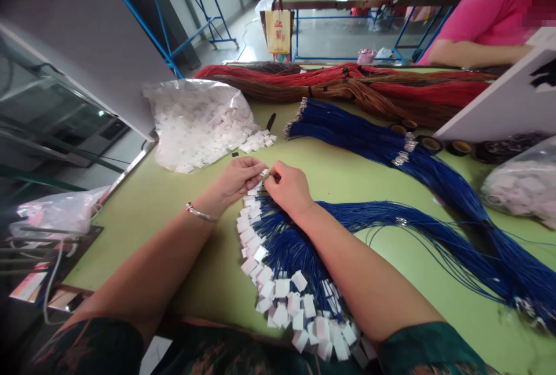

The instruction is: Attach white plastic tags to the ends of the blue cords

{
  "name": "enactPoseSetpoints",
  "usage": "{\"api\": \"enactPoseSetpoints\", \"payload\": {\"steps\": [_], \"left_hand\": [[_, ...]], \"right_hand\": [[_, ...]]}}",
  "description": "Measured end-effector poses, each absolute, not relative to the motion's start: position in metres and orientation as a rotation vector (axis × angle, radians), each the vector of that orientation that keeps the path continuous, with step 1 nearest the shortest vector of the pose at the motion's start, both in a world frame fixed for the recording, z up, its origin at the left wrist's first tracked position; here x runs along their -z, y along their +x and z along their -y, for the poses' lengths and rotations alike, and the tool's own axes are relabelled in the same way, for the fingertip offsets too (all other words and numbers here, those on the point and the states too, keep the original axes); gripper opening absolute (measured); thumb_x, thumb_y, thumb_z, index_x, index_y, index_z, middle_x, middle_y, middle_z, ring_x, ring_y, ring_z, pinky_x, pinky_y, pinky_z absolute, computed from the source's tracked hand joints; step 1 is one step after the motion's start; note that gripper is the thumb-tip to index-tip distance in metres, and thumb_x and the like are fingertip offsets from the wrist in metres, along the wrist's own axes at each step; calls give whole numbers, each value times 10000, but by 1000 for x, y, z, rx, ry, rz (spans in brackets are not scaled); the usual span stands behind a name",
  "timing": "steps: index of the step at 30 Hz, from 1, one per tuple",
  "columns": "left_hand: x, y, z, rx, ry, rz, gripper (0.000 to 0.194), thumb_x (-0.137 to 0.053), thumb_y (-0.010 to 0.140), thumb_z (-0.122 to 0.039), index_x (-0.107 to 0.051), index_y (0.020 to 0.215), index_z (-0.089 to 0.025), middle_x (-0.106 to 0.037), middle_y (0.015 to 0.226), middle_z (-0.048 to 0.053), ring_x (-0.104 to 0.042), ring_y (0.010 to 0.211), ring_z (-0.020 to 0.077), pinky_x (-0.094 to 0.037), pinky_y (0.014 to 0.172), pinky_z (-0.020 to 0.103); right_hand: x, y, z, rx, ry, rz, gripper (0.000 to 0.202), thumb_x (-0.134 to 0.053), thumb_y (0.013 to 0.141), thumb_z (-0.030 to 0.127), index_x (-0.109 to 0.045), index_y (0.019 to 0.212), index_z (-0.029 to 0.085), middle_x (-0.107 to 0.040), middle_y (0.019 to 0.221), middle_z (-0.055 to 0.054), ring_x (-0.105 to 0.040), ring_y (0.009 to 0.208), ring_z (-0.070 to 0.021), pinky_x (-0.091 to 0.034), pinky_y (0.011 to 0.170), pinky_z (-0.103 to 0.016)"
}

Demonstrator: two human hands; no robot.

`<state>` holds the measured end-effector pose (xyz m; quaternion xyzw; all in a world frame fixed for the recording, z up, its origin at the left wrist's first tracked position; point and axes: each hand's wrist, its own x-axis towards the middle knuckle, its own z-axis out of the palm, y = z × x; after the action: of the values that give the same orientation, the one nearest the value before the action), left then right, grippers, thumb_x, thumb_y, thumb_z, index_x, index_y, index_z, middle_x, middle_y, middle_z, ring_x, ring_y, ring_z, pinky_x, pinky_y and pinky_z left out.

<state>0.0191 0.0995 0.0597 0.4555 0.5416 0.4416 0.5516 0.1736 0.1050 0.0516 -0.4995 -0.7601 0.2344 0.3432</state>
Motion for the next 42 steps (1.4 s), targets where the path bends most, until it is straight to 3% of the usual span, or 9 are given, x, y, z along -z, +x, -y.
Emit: {"api": "enactPoseSetpoints", "payload": {"steps": [10, 20, 26, 29, 32, 34, 36, 39, 42], "left_hand": [[-58, 20, -101, -1066, 1114, -1373, 290, -708, 716, -392, -574, 693, -136, -540, 493, -21, -366, 374, 31, -225, 378, 181], [-67, 21, -99, -928, 1445, -1460, 297, -659, 707, -424, -637, 676, -129, -546, 497, 3, -443, 468, 87, -329, 462, 214], [-85, -1, -103, -706, 1932, -1754, 241, -629, 685, -364, -708, 762, -150, -678, 752, 59, -599, 766, 213, -459, 720, 300], [-97, 9, -101, -672, 2131, -1797, 313, -586, 731, -361, -713, 941, -167, -680, 1016, 95, -586, 986, 257, -421, 918, 353], [-103, 46, -92, -471, 2265, -1563, 429, -551, 772, -452, -685, 1062, -166, -640, 1163, 117, -561, 1091, 275, -385, 987, 366], [-101, 79, -83, -314, 2326, -1366, 578, -549, 747, -582, -672, 1095, -137, -645, 1142, 158, -575, 1075, 307, -405, 957, 377], [-96, 110, -74, -160, 2325, -1286, 665, -564, 681, -687, -701, 996, -118, -684, 972, 184, -623, 944, 325, -444, 867, 383], [-87, 139, -66, -156, 2282, -1354, 633, -660, 571, -699, -715, 852, -134, -688, 831, 175, -637, 872, 323, -449, 811, 360], [-85, 143, -67, -153, 2301, -1416, 615, -674, 573, -671, -704, 874, -136, -690, 878, 178, -633, 909, 315, -443, 814, 339]], "right_hand": [[-53, 178, -113, -696, -1307, 2014, 185, -548, 739, 249, -606, 581, 171, -601, 563, 4, -494, 554, -116, -339, 583, -234], [-60, 178, -111, -621, -1313, 2163, 212, -530, 777, 272, -655, 648, 158, -639, 618, -21, -498, 575, -124, -330, 564, -235], [-136, 220, -119, -620, -1277, 2301, 204, -517, 782, 203, -717, 785, 159, -702, 789, -17, -574, 701, -123, -392, 644, -221], [-162, 267, -127, -563, -1430, 2406, 213, -549, 769, 216, -737, 857, 172, -713, 838, -12, -600, 724, -138, -422, 663, -233], [-158, 321, -130, -399, -1690, 2644, 184, -599, 722, 173, -753, 822, 183, -725, 865, -33, -626, 766, -182, -448, 723, -272], [-145, 357, -124, -371, -1813, 2680, 221, -605, 740, 192, -753, 903, 197, -726, 961, -47, -643, 844, -208, -463, 782, -292], [-129, 390, -110, -349, -1917, 2602, 289, -596, 777, 238, -726, 1031, 193, -702, 1086, -74, -637, 963, -231, -460, 870, -312], [-112, 434, -81, -250, -1963, 2489, 400, -586, 804, 311, -666, 1161, 149, -630, 1230, -130, -569, 1137, -270, -412, 999, -360], [-107, 460, -56, -251, -1826, 2426, 453, -547, 828, 292, -598, 1250, 138, -570, 1310, -129, -522, 1206, -239, -372, 1058, -344]]}}
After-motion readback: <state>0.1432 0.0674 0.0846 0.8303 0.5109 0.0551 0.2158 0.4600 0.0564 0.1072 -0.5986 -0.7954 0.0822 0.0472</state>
